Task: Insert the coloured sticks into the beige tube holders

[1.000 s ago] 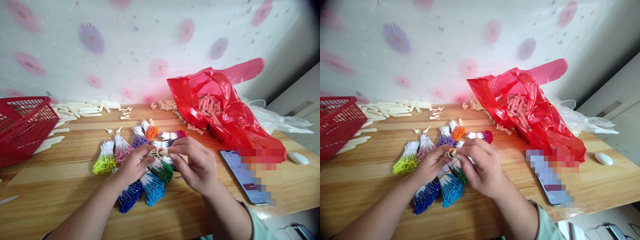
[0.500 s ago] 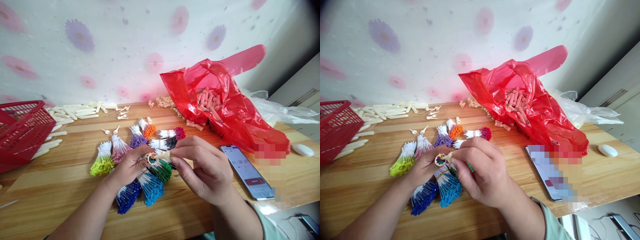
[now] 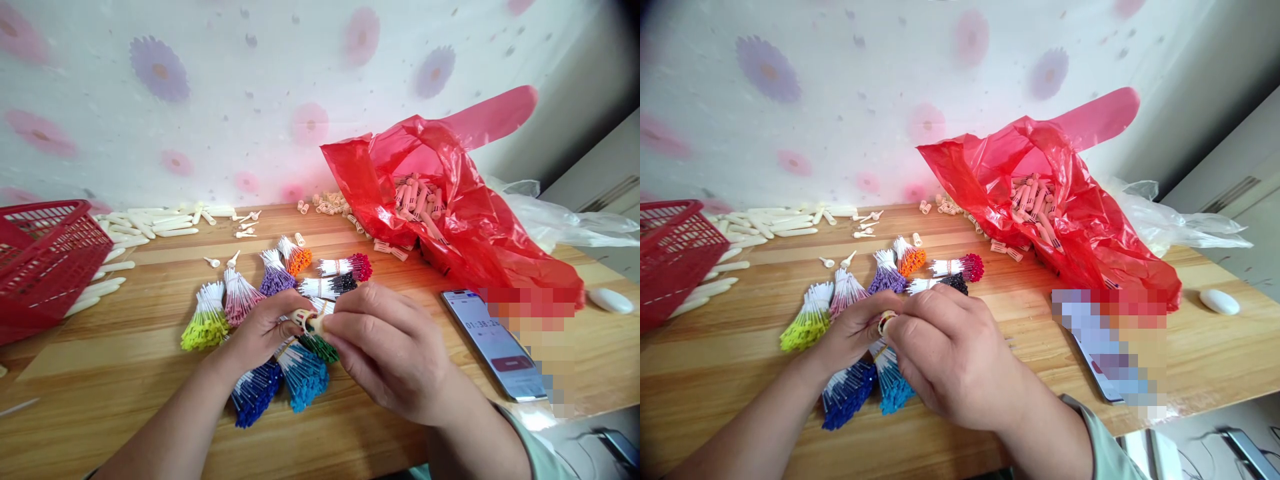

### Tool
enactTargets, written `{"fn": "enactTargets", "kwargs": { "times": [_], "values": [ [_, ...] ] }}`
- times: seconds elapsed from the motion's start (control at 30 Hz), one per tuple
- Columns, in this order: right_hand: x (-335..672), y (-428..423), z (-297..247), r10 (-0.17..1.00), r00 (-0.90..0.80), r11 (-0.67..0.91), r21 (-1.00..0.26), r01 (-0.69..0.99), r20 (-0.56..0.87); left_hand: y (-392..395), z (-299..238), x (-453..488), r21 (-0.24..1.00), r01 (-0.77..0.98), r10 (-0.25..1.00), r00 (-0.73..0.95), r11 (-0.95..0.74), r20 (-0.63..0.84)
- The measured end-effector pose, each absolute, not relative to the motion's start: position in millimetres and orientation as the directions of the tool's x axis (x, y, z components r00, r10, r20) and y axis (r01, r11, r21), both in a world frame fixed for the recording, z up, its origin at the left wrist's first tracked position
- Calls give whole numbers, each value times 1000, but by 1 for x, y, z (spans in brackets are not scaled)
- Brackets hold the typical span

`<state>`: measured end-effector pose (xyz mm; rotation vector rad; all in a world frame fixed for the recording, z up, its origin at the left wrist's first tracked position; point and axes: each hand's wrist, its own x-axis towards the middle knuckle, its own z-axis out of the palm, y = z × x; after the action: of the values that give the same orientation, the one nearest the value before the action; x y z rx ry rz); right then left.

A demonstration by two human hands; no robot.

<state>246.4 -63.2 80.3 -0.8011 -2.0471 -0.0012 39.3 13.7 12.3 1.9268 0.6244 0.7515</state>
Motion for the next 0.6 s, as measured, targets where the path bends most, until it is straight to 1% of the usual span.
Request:
{"fn": "enactTargets", "kwargs": {
  "times": [0.13,0.27,0.37,0.47,0.6],
  "values": [
    [246,-65,80,566,-396,767,-287,574,723,15,13,39,876,136,675,695,-463,249],
    [245,-65,79,572,-402,766,-290,574,715,14,13,39,860,138,667,694,-492,270],
    [244,-62,76,588,-394,759,-313,571,706,14,12,39,860,132,678,677,-494,285],
    [242,-56,72,644,-350,730,-409,547,681,12,13,39,845,172,701,654,-506,286],
    [242,-48,67,730,-277,671,-575,468,625,7,17,40,796,295,729,638,-529,248]
  ]
}}
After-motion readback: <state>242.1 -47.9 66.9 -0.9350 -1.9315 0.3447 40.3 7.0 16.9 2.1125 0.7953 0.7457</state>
